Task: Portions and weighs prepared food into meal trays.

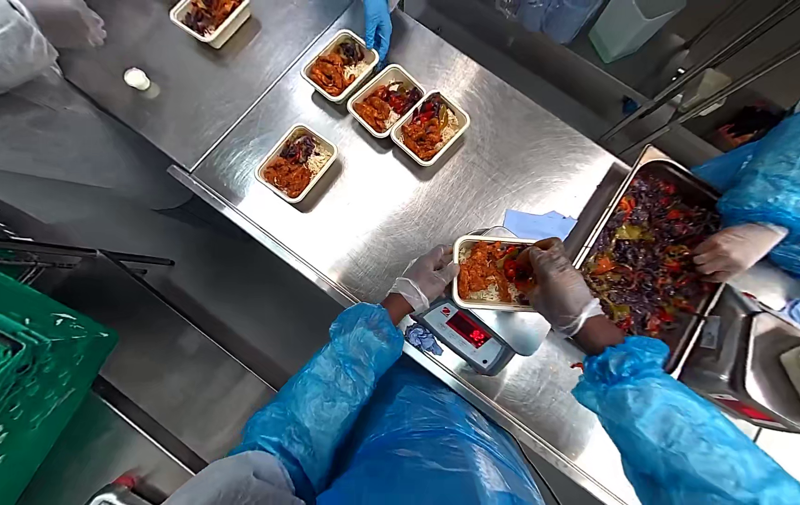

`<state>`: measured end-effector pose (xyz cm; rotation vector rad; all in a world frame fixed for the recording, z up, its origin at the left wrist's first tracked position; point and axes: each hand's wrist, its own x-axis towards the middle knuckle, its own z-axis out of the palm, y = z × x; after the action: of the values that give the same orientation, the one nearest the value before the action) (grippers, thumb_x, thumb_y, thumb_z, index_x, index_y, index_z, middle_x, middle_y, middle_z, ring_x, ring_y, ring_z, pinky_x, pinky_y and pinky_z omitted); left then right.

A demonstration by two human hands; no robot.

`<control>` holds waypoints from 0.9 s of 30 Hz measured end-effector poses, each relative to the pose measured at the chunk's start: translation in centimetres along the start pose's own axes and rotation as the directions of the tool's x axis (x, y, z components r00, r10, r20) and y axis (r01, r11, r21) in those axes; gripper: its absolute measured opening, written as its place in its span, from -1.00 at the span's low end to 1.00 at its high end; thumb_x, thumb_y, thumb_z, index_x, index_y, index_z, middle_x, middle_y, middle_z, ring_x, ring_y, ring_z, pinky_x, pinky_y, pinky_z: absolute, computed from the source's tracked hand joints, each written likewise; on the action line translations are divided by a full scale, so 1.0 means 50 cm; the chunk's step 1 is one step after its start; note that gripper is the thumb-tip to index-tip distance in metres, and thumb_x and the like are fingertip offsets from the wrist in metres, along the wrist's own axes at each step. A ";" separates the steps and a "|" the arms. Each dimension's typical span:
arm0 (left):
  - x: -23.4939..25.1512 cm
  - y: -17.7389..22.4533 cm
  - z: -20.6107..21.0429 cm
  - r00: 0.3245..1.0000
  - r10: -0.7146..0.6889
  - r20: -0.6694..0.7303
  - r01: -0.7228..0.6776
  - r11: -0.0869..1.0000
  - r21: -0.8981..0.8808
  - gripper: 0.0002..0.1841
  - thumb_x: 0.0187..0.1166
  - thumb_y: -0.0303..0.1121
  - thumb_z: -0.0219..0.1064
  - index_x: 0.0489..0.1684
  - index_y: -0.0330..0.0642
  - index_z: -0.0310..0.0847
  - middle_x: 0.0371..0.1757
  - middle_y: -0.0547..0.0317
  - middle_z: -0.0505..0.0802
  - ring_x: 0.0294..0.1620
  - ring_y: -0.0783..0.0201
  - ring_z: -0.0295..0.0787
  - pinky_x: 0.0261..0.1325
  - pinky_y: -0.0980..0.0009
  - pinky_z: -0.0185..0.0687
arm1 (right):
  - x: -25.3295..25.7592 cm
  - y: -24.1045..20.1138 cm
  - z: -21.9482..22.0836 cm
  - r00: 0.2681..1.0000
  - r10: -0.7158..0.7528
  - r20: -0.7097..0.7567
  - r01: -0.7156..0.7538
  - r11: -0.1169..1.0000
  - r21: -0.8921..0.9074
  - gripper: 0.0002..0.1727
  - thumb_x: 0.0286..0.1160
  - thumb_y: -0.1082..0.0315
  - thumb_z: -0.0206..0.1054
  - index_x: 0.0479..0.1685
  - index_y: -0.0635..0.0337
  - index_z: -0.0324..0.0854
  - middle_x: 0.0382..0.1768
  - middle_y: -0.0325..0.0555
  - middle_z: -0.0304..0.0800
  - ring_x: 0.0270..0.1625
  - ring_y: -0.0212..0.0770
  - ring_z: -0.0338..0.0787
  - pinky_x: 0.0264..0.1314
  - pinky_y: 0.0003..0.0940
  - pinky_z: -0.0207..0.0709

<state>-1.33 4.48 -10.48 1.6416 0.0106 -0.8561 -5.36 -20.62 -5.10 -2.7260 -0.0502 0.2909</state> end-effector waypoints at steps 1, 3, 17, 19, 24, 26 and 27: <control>0.005 0.000 0.008 1.000 0.001 -0.002 -0.001 1.000 0.008 -0.53 0.79 -0.26 0.22 0.66 -0.09 0.36 -0.01 -0.13 0.86 -0.18 0.10 0.88 -0.04 0.11 0.83 | 0.014 0.002 0.009 1.000 0.007 -0.007 -0.007 1.000 0.003 -0.53 -0.03 0.56 0.63 0.01 0.16 0.72 0.27 0.23 0.53 0.23 0.17 0.69 0.14 0.10 0.72; 0.011 -0.001 0.014 1.000 -0.007 -0.020 0.008 1.000 0.026 -0.54 0.80 -0.28 0.20 0.65 -0.10 0.39 0.02 -0.15 0.85 -0.14 0.06 0.88 -0.01 0.06 0.83 | 0.027 0.002 0.018 1.000 -0.009 -0.014 0.009 1.000 -0.009 -0.63 0.11 0.59 0.55 -0.03 0.18 0.75 0.20 0.21 0.61 0.21 0.16 0.72 0.20 0.09 0.70; 0.037 -0.007 0.015 0.994 0.046 -0.102 -0.036 0.994 0.100 -0.74 0.79 -0.28 0.19 0.07 -0.31 0.66 -0.08 -0.13 0.82 -0.09 0.06 0.81 0.10 0.00 0.73 | 0.020 -0.086 0.022 0.970 -0.038 -0.242 0.098 0.966 0.238 -0.82 0.36 0.52 0.50 -0.08 0.17 0.83 0.05 0.05 0.82 0.05 -0.01 0.84 0.14 0.07 0.73; 0.039 -0.006 0.015 0.994 0.059 -0.097 -0.049 0.994 0.100 -0.76 0.78 -0.28 0.21 0.05 -0.29 0.66 -0.11 -0.10 0.82 -0.11 0.09 0.80 0.08 0.03 0.72 | 0.041 -0.090 0.051 0.972 -0.014 -0.235 0.070 0.971 0.228 -0.75 0.30 0.45 0.53 -0.04 0.07 0.89 0.06 -0.01 0.87 0.12 -0.05 0.85 0.24 0.06 0.72; 0.041 -0.017 0.009 0.993 0.089 -0.075 -0.078 0.987 0.139 -0.77 0.75 -0.27 0.26 -0.03 -0.29 0.68 -0.14 -0.09 0.82 -0.11 0.07 0.79 0.08 -0.02 0.69 | 0.035 -0.134 0.084 0.983 -0.041 -0.181 0.066 0.989 0.136 -0.66 0.31 0.46 0.53 0.12 0.17 0.85 0.15 0.21 0.81 0.20 0.19 0.81 0.28 0.20 0.67; 0.035 -0.014 0.009 0.995 0.081 -0.059 -0.074 0.990 0.118 -0.76 0.77 -0.27 0.24 -0.02 -0.29 0.68 -0.13 -0.08 0.83 -0.13 0.10 0.80 0.08 0.02 0.72 | 0.008 -0.138 0.066 0.976 -0.078 -0.203 0.111 0.981 0.157 -0.65 0.36 0.45 0.53 0.17 0.15 0.83 0.17 0.19 0.79 0.18 0.18 0.81 0.23 0.23 0.66; 0.031 -0.009 0.008 0.997 0.064 -0.053 -0.059 0.993 0.100 -0.76 0.78 -0.27 0.22 0.01 -0.29 0.68 -0.12 -0.08 0.84 -0.13 0.11 0.82 0.08 0.05 0.75 | -0.008 -0.138 0.057 0.971 -0.093 -0.221 0.131 0.978 0.163 -0.64 0.35 0.42 0.55 0.18 0.11 0.82 0.17 0.15 0.79 0.14 0.15 0.82 0.18 0.24 0.67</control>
<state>-0.60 3.60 -11.68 1.7491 -0.0433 -0.7735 -6.30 -13.19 -4.89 -2.5496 -0.1131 -0.0283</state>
